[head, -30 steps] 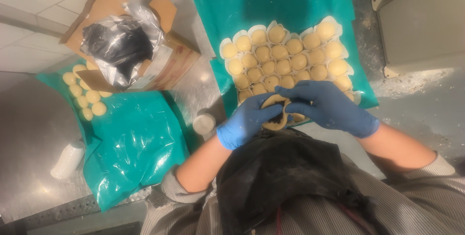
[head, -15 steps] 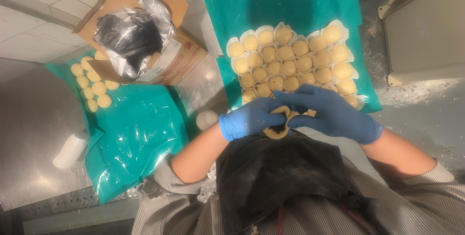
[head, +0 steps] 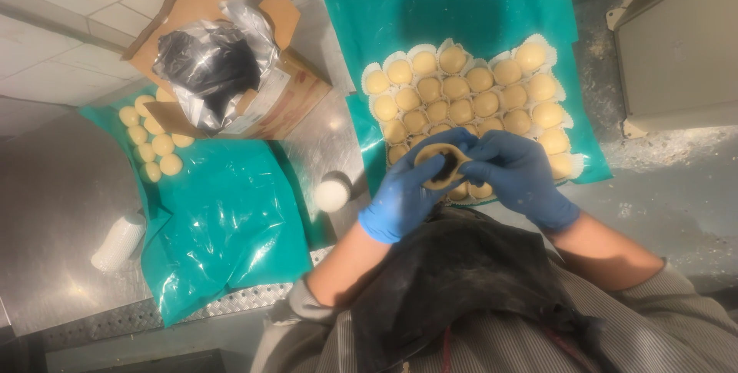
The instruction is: Filling and shaping dough balls into round pastries and placing them in liners.
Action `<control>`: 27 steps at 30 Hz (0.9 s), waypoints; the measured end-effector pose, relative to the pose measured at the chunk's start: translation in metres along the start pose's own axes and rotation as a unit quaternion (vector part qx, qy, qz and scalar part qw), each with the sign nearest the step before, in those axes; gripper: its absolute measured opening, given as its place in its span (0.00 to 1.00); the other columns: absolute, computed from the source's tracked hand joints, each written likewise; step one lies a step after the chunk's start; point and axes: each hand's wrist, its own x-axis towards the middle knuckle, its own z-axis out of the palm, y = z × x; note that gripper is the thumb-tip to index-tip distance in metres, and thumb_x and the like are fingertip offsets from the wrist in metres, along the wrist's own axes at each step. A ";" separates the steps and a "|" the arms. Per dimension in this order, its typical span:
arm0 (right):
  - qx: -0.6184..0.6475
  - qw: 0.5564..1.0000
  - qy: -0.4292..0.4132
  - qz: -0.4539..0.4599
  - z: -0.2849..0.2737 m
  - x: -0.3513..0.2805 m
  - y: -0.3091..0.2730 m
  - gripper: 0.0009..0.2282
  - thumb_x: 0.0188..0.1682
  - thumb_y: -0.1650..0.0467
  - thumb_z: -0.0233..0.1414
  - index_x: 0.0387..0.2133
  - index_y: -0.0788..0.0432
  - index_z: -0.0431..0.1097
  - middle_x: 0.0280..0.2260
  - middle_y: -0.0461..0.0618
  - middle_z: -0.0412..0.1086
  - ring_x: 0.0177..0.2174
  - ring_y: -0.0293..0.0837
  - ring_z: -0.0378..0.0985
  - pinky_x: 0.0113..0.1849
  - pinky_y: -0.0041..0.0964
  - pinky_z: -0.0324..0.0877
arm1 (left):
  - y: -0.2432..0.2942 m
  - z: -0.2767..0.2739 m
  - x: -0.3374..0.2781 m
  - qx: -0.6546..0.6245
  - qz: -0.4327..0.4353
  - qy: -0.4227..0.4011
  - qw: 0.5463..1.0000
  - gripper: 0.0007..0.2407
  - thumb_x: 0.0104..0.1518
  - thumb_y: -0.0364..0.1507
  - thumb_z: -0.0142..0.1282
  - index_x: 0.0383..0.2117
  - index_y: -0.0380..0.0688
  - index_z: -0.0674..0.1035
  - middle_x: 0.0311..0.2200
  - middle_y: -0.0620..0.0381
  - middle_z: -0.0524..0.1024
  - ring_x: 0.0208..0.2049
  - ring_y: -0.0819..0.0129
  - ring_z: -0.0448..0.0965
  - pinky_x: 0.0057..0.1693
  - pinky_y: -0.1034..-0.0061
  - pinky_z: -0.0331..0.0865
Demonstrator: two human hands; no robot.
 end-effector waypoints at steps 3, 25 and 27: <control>-0.075 0.997 -0.009 -0.028 -0.005 -0.001 -0.010 0.07 0.37 0.75 0.68 0.21 0.63 0.75 0.21 0.51 0.72 0.21 0.42 0.78 0.29 0.39 0.76 | -0.004 -0.001 -0.001 0.140 0.056 0.021 0.988 0.16 0.64 0.22 0.50 0.58 0.36 0.75 0.50 0.29 0.74 0.47 0.46 0.81 0.55 0.54 0.77; -0.159 0.986 -0.037 -0.018 -0.019 -0.006 -0.013 0.07 0.38 0.74 0.66 0.29 0.61 0.79 0.26 0.53 0.76 0.24 0.47 0.81 0.30 0.39 0.76 | -0.011 -0.008 0.008 0.227 0.063 -0.017 0.972 0.16 0.65 0.23 0.46 0.59 0.28 0.71 0.53 0.28 0.72 0.45 0.42 0.82 0.51 0.56 0.79; -0.216 0.975 -0.058 -0.009 -0.019 -0.008 -0.022 0.03 0.40 0.74 0.65 0.26 0.58 0.79 0.26 0.51 0.76 0.25 0.48 0.82 0.29 0.38 0.75 | -0.012 -0.014 0.011 0.264 0.055 -0.019 0.963 0.16 0.66 0.25 0.46 0.58 0.33 0.73 0.52 0.32 0.75 0.44 0.48 0.84 0.50 0.61 0.80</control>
